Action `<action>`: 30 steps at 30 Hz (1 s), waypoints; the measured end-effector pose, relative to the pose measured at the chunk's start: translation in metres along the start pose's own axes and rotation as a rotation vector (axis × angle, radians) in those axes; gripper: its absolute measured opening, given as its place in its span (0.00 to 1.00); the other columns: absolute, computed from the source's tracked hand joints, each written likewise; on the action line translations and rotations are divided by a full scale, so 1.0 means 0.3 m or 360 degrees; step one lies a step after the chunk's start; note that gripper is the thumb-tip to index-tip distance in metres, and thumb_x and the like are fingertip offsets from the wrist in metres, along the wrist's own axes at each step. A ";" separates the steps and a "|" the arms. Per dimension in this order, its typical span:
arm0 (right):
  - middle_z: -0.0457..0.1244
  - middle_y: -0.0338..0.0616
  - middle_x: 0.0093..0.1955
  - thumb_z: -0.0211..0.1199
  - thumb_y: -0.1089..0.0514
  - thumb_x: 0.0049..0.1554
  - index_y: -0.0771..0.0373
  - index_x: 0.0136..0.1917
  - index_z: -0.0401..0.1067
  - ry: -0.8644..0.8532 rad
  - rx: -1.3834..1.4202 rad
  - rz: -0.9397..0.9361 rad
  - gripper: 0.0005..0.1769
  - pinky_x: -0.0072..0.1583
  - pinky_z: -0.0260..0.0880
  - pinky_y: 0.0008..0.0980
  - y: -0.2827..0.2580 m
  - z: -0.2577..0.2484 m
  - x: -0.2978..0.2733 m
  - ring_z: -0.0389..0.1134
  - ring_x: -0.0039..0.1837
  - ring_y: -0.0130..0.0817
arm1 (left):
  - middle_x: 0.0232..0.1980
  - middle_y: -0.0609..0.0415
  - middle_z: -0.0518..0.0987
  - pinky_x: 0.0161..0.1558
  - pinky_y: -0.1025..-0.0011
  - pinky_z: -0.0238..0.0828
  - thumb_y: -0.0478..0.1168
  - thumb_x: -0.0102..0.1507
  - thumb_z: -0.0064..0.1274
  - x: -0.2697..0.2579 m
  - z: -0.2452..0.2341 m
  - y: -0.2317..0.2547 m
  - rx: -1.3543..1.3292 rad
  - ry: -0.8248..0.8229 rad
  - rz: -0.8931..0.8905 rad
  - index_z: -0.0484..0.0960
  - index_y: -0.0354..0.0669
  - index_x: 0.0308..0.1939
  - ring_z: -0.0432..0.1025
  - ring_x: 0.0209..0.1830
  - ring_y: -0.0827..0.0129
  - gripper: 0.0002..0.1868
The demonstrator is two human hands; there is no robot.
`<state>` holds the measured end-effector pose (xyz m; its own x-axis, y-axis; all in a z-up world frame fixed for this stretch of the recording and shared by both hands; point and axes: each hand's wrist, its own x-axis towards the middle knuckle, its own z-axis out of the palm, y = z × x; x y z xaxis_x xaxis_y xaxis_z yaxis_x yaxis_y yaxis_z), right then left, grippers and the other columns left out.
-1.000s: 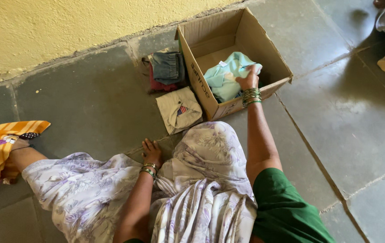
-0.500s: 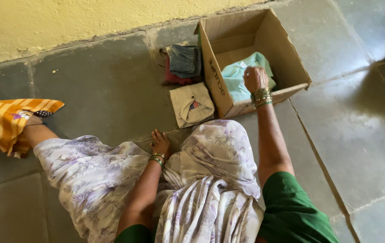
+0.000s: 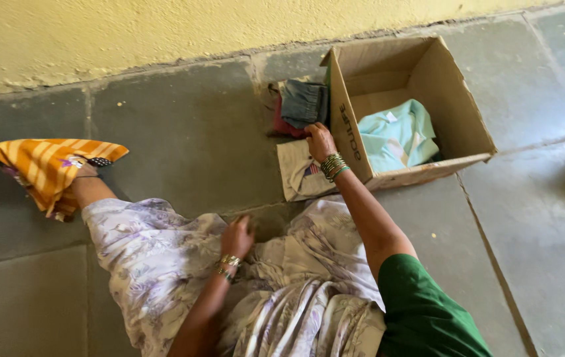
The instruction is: The person sits on the floor and folds a green plaid shirt, then a pair of dark trousers, placing each folded item into a cardboard box. The person also moves other folded garments into the box.
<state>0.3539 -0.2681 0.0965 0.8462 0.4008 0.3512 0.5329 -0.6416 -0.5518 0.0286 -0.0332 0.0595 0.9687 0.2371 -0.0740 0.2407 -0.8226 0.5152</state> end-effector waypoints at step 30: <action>0.66 0.65 0.45 0.57 0.58 0.59 0.64 0.48 0.67 0.0404 0.0077 0.0155 0.07 0.50 0.66 0.60 -0.029 -0.212 0.459 0.66 0.52 0.67 | 0.68 0.40 0.69 0.70 0.54 0.60 0.46 0.67 0.51 0.000 0.124 -0.047 -0.0339 0.0460 0.0201 0.73 0.40 0.63 0.62 0.71 0.46 0.23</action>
<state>0.4657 -0.2491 0.1978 0.8686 0.1580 0.4696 0.4537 -0.6346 -0.6256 0.0275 -0.0408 0.0205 0.9253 0.3019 0.2295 0.0731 -0.7358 0.6733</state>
